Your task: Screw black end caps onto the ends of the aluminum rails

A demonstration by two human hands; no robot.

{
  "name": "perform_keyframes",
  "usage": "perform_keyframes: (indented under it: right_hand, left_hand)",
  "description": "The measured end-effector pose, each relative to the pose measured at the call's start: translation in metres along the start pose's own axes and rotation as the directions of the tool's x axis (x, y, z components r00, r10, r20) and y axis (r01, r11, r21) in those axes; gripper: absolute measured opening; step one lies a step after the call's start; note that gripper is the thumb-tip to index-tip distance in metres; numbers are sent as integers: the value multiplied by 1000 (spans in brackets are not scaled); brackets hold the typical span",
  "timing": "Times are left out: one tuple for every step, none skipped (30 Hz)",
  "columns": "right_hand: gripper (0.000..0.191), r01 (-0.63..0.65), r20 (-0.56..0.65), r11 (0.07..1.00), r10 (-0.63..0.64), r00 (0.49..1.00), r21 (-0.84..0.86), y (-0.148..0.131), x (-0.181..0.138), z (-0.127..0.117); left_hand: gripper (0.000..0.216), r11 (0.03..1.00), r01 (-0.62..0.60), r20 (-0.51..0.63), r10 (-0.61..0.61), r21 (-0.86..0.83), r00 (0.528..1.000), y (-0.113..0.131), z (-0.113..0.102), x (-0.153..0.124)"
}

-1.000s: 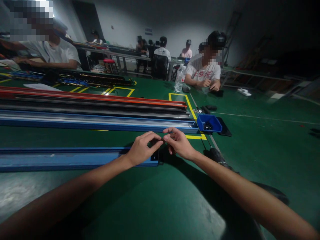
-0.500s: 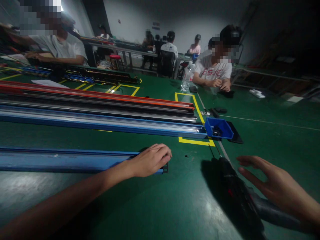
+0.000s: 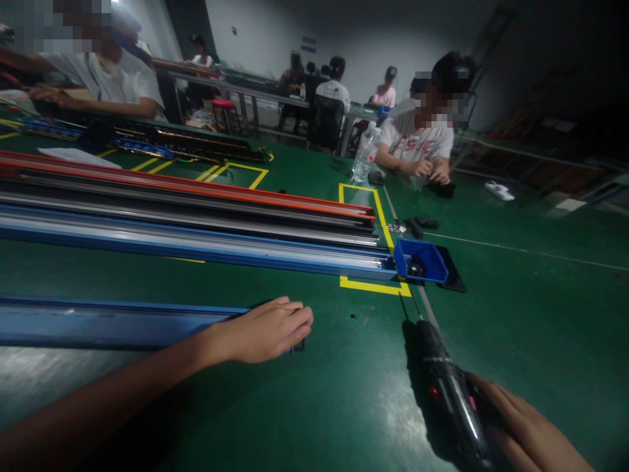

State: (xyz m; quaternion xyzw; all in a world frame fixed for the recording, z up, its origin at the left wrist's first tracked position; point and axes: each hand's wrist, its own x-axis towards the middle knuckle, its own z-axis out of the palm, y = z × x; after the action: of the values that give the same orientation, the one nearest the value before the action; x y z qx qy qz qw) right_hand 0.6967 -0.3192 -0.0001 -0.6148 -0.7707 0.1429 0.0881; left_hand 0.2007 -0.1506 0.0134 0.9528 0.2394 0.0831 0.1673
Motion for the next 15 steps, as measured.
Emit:
perform_keyframes:
  right_hand:
    - [59, 53, 30, 999, -53, 998, 9, 0, 1, -2]
    - [65, 79, 68, 997, -81, 994, 23, -2, 3, -4]
    - [70, 84, 89, 996, -87, 992, 34, -5, 5, -5]
    - [73, 72, 97, 997, -75, 992, 38, -10, 8, -5]
    - [73, 58, 98, 998, -62, 993, 39, -15, 12, -5]
    - [70, 43, 91, 998, -47, 995, 37, -20, 15, -3]
    - [68, 29, 81, 999, -31, 996, 30, -24, 17, -2]
    - [65, 21, 65, 1000, -22, 998, 17, -27, 19, -1]
    - [61, 14, 50, 1000, -14, 999, -5, -29, 19, 0]
    - [56, 16, 34, 999, -15, 999, -38, -28, 18, 0]
    - [49, 31, 13, 996, -30, 999, -82, -27, 16, 0]
    - [43, 57, -13, 989, -60, 998, -135, -25, 13, -1]
    - [40, 95, -42, 976, -106, 994, -197, -22, 10, -2]
    - [40, 151, -67, 953, -174, 982, -263, -19, 7, -4]
    - [43, 216, -87, 920, -257, 962, -328, -16, 4, -5]
  left_hand:
    - [26, 1000, 11, 2, -11, -29, 1000, -1, -1, -2]
    - [26, 998, 25, 7, -25, -60, 1000, -3, -2, -4]
    - [26, 995, 39, 12, -38, -96, 999, -3, -3, -5]
    - [26, 989, 50, 13, -49, -138, 999, -4, -4, -5]
    - [27, 980, 62, 9, -62, -187, 998, -4, -6, -5]
    - [29, 968, 74, -1, -77, -242, 997, -4, -7, -6]
    - [30, 951, 80, -18, -89, -297, 996, -4, -8, -6]
    - [31, 934, 76, -43, -97, -350, 994, -4, -9, -6]
    - [31, 917, 61, -78, -100, -395, 992, -5, -9, -6]
    - [31, 903, 39, -123, -101, -429, 987, -6, -9, -6]
    - [30, 892, 9, -176, -99, -451, 979, -7, -9, -6]
    - [29, 886, -25, -236, -95, -462, 967, -8, -9, -6]
    - [28, 882, -58, -295, -93, -467, 951, -10, -8, -7]
    - [27, 880, -82, -350, -99, -468, 932, -11, -7, -7]
    - [27, 878, -93, -398, -116, -469, 910, -12, -7, -7]
